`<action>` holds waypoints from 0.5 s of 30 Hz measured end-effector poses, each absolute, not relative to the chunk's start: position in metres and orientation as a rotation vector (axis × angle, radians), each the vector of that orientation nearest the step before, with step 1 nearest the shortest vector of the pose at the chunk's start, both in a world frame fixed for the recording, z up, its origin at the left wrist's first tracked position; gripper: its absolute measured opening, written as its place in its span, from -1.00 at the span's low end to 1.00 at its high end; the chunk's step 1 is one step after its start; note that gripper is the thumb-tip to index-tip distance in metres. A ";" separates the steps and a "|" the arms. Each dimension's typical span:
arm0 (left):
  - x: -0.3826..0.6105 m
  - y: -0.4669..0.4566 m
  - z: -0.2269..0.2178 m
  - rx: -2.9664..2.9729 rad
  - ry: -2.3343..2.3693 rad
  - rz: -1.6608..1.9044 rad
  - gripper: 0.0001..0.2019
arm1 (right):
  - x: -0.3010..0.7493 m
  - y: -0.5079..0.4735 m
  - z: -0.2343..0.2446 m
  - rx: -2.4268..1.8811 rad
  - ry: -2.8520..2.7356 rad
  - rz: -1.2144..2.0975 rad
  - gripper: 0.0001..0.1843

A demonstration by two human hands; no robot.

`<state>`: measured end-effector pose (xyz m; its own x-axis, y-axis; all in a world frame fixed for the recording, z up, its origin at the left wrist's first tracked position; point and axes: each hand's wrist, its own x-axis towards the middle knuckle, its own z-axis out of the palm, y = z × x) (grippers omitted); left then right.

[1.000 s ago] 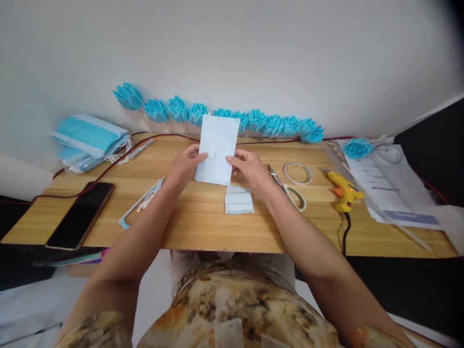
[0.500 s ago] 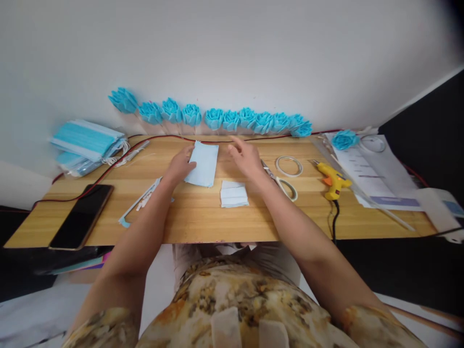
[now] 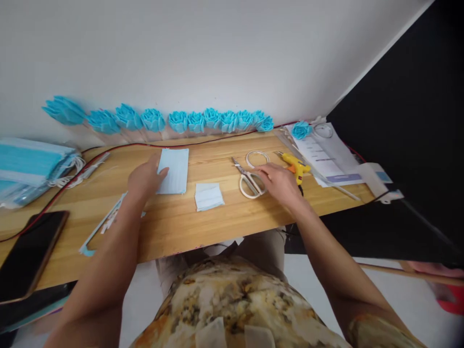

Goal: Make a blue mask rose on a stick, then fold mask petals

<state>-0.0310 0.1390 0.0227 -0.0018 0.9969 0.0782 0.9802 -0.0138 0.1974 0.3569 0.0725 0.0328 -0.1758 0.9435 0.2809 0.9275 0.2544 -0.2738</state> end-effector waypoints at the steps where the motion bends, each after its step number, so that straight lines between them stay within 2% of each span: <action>1: -0.031 0.138 0.024 2.200 2.163 0.345 -0.44 | 0.368 0.075 0.027 -1.771 -2.113 0.024 -0.68; 6: -0.031 0.140 0.023 2.375 2.080 0.672 -0.48 | 0.378 0.092 0.014 -1.853 -2.214 -0.043 -0.65; 15: -0.030 0.147 0.005 2.467 1.872 0.774 -0.53 | 0.376 0.129 0.014 -1.944 -2.337 -0.013 -0.72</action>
